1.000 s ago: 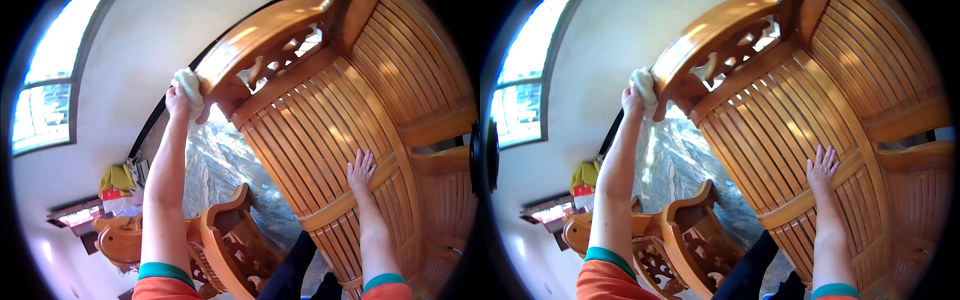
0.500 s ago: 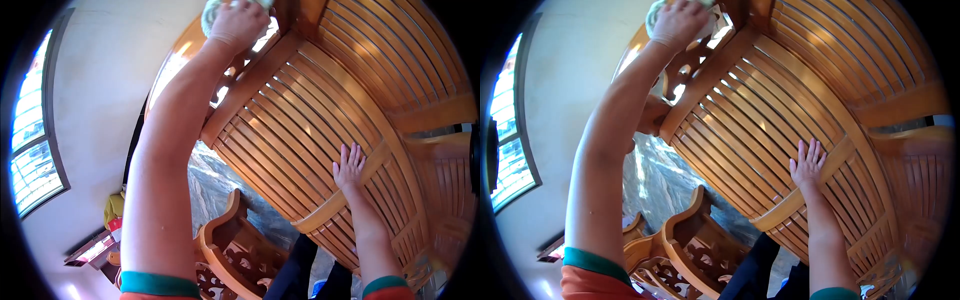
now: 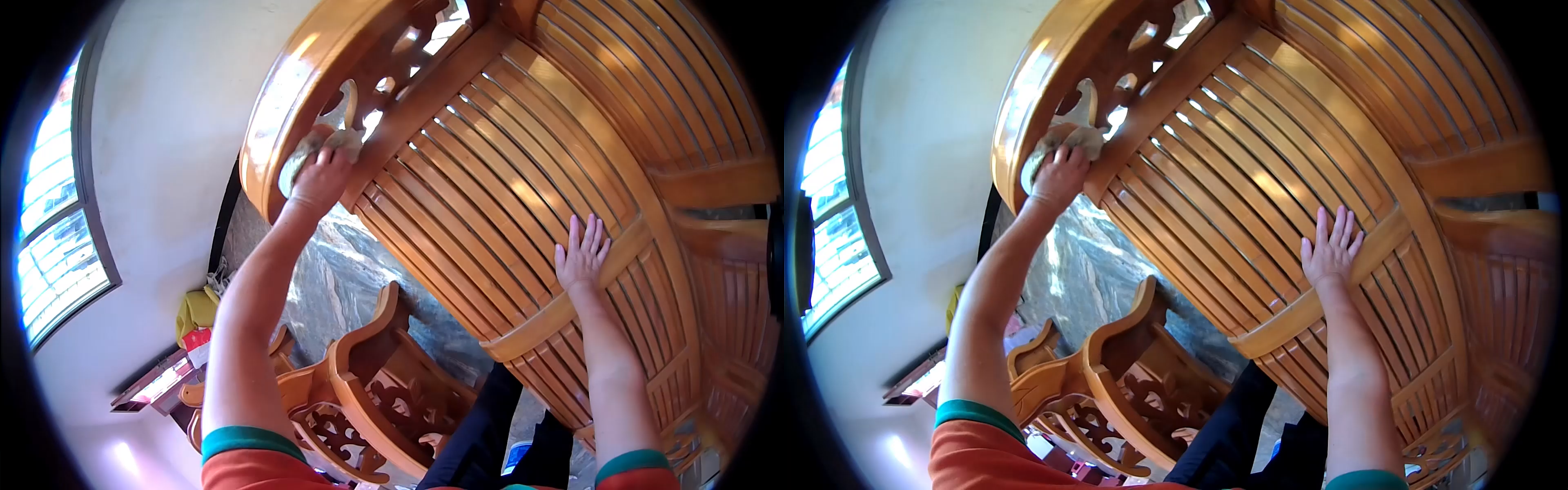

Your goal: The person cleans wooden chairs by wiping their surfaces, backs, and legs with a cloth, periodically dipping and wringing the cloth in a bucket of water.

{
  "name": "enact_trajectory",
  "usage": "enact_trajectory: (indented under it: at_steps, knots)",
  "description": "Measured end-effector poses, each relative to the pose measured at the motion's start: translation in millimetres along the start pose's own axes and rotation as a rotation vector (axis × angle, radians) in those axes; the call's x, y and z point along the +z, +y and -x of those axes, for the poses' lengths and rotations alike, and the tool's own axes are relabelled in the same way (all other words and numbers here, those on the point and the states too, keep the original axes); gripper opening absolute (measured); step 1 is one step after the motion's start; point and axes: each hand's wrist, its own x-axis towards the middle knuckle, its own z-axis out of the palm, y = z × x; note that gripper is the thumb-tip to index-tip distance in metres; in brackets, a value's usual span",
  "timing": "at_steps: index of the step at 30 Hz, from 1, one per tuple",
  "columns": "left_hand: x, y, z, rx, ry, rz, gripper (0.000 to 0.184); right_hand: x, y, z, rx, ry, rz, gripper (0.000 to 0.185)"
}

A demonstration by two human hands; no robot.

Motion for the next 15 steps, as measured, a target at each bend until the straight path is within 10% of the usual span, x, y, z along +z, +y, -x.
enact_trajectory:
  at_steps: [6, 8, 10, 13, 15]
  knots:
    - [20.6, 98.6, 16.2, -1.005, 0.032, 1.273, 0.020, 3.0, 4.6, 1.0, -0.001, 0.005, -0.023, 0.069]
    - [18.1, 163.6, -4.1, -0.803, 0.513, 1.150, 0.013, 4.4, 3.8, 0.3, -0.013, 0.029, -0.023, 0.070]
    - [-60.2, 194.3, -39.6, -0.273, -0.109, 0.733, 0.011, 6.0, 3.6, -1.4, -0.017, 0.038, -0.007, 0.070]
    - [-78.6, 239.1, -64.9, 0.031, 0.525, 1.121, 0.008, 7.9, 5.0, 1.3, -0.027, 0.052, 0.002, 0.070]
    - [-68.5, 230.2, -81.4, 0.184, 0.639, 0.842, 0.014, 9.2, 3.4, -1.3, -0.035, 0.066, 0.009, 0.070]
